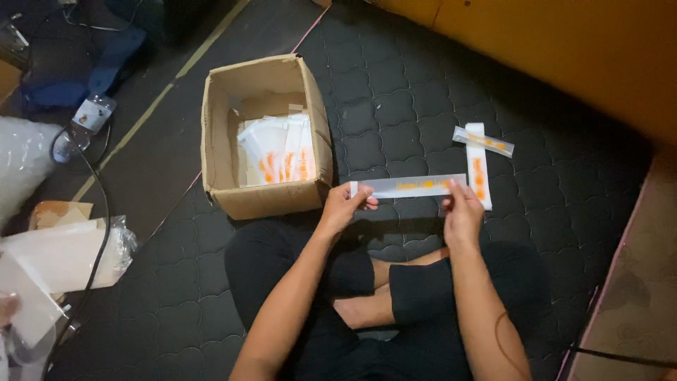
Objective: A person sitting on the floor is manually inserting thin paper strips into narrow plastic sleeves and organizing them.
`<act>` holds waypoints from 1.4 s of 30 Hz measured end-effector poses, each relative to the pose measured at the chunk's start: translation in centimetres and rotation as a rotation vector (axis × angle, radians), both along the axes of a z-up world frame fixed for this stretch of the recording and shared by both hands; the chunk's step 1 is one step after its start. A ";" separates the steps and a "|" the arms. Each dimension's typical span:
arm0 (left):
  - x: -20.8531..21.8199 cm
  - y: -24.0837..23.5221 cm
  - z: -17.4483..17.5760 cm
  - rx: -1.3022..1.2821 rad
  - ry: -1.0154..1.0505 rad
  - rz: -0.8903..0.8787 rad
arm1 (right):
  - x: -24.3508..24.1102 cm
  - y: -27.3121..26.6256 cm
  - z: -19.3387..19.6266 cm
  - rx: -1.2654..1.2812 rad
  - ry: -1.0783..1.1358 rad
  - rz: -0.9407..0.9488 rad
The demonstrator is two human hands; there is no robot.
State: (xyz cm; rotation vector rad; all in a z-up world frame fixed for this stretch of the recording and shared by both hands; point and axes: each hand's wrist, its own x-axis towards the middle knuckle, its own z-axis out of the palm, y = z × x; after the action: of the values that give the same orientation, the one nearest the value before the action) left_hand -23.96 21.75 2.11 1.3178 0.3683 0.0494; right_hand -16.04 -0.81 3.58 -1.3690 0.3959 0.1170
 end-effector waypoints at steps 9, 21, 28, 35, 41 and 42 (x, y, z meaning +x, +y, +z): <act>-0.4 -0.2 2.0 0.002 0.028 0.014 | -0.4 0.7 1.5 0.020 -0.015 -0.008; -0.3 -0.5 1.4 0.012 0.001 0.043 | -0.4 0.6 1.3 -0.019 -0.036 0.018; 0.1 0.0 -1.3 0.013 -0.001 0.043 | 0.2 0.1 -1.4 0.034 -0.015 0.050; -0.8 -2.2 0.7 0.027 -0.014 -0.023 | 0.1 1.5 -3.4 -0.002 -0.028 0.157; -2.0 -4.8 -1.6 0.170 0.042 -0.463 | -1.1 2.0 -0.8 -0.023 -0.080 0.236; -2.2 -5.6 -2.6 0.177 0.049 -0.589 | -1.3 2.0 -0.8 -0.043 -0.097 0.257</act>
State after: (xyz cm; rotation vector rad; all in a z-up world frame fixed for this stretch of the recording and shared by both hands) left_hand -26.20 16.18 -0.49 1.5611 0.0053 -0.4538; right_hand -17.39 1.21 2.77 -1.4579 0.1403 0.2543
